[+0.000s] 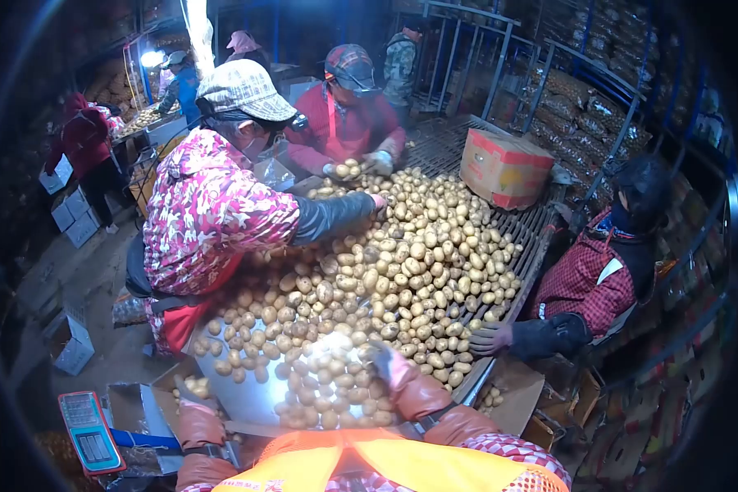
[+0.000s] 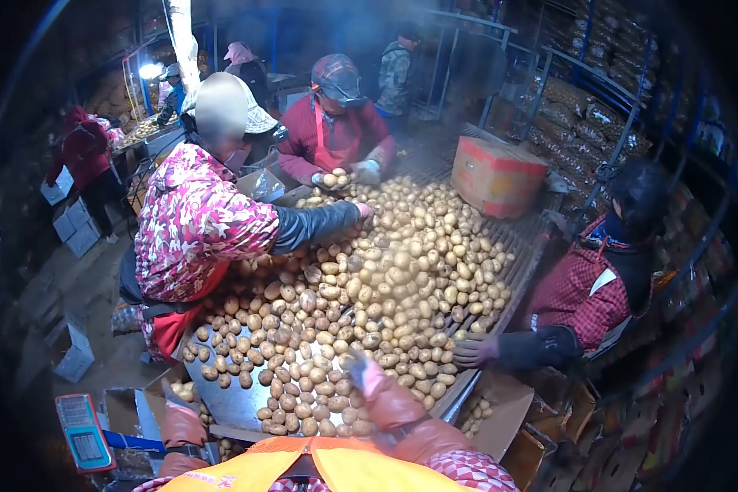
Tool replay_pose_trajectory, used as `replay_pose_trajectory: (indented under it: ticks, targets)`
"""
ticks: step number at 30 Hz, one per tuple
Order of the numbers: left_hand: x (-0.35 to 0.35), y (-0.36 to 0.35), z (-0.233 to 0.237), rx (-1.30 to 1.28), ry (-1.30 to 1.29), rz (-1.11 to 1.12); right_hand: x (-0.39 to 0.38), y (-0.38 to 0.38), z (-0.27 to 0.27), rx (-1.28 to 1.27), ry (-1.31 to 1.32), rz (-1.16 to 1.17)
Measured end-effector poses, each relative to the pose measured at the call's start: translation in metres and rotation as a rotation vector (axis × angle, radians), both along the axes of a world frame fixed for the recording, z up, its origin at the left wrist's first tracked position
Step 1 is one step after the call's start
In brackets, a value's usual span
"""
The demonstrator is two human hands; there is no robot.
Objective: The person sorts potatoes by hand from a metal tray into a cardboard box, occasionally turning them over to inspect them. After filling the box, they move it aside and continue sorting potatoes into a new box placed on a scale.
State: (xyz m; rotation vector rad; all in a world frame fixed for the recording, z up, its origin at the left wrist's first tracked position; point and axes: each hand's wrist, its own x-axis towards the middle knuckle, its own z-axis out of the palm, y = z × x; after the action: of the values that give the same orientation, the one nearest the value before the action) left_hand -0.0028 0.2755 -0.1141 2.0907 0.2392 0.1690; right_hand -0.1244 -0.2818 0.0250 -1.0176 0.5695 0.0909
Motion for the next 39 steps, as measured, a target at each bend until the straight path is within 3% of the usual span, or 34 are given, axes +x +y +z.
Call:
replay_pose_trajectory:
  ticks: [1,2,3,4,5,6,7,9,10,11,12,13,14,15,17,18,19,20,21,22,24,25,27,29,33,35,39]
  targets:
    - [0.009,0.025,-0.029,-0.937,-0.145,0.033,-0.015,-0.011,0.017,-0.1,-0.056,-0.008]
    - [-0.011,0.011,0.026,-1.214,0.128,-0.017,-0.007,-0.038,-0.002,0.302,-0.089,-0.114]
    - [-0.035,-0.007,0.093,-1.456,0.431,-0.003,-0.016,-0.058,-0.024,0.137,-0.002,-0.267]
    - [-0.047,-0.05,0.145,-1.262,0.36,0.313,-0.017,-0.056,0.008,-0.032,0.077,-0.393]
    - [-0.062,-0.081,0.206,-1.06,0.355,0.252,-0.034,-0.084,-0.027,-0.907,-0.147,-0.257]
    - [-0.042,-0.033,0.089,-1.188,0.281,0.262,-0.027,-0.101,-0.016,-0.111,0.169,-0.554]
    - [-0.024,-0.036,0.078,-1.211,0.279,0.286,-0.03,-0.11,-0.013,-0.266,0.018,-0.574]
    - [-0.009,-0.076,0.095,-1.333,0.302,0.261,-0.051,-0.152,-0.064,-1.453,0.306,-0.509]
    - [-0.002,-0.098,0.102,-1.402,0.324,0.231,-0.048,-0.143,-0.066,-1.447,0.298,-0.492]
    - [0.003,-0.121,0.112,-1.486,0.371,0.185,-0.05,-0.123,-0.058,-1.587,0.535,-0.313]
    - [0.017,-0.136,0.085,-1.176,0.3,0.298,-0.055,-0.097,-0.044,-1.709,0.776,-0.122]
    - [0.009,-0.165,0.099,-0.705,0.183,0.119,-0.051,-0.057,-0.005,-1.638,0.845,0.019]
    - [0.004,-0.204,0.18,-0.89,0.46,0.253,-0.054,-0.054,-0.021,-1.696,0.84,0.046]
    - [0.021,-0.217,0.158,-1.02,0.561,0.253,-0.057,-0.048,-0.039,-1.751,0.834,0.081]
    - [-0.002,-0.254,0.207,-0.219,0.312,-0.233,-0.065,-0.032,-0.02,-1.832,0.697,0.124]
    - [0.004,-0.284,0.262,-0.169,0.629,-0.203,-0.069,-0.034,-0.023,-1.848,0.582,0.192]
    - [0.005,-0.288,0.233,0.053,0.309,-0.383,-0.073,-0.037,-0.026,-1.858,0.468,0.262]
    - [0.014,-0.299,0.234,0.173,0.132,-0.508,-0.074,-0.039,-0.026,-1.845,0.437,0.263]
    - [0.035,-0.313,0.226,0.123,0.286,-0.538,-0.074,-0.046,-0.033,-1.802,0.469,0.319]
    - [0.073,-0.324,0.151,0.081,0.235,-0.463,-0.069,-0.057,-0.036,-1.785,0.635,0.571]
    - [0.106,-0.337,0.256,0.196,0.61,-0.996,-0.068,-0.109,-0.123,-1.226,0.717,0.594]
    - [0.095,-0.358,0.217,0.181,0.693,-1.05,-0.07,-0.051,-0.037,-1.825,0.696,0.513]
    - [0.076,-0.401,0.15,0.557,0.088,-0.596,-0.079,-0.051,-0.06,-1.954,0.403,0.235]
    - [0.035,-0.425,0.175,0.896,0.124,-0.929,-0.074,-0.053,-0.047,-1.972,0.361,0.239]
    - [-0.026,-0.438,0.162,0.788,0.0,-1.303,-0.07,-0.054,-0.051,-1.974,0.334,0.163]
    - [-0.05,-0.434,0.145,0.574,0.006,-1.417,-0.068,-0.06,-0.059,-1.991,0.326,0.137]
    - [-0.038,-0.411,0.14,0.44,0.076,-1.537,-0.071,-0.068,-0.059,-1.983,0.235,0.078]
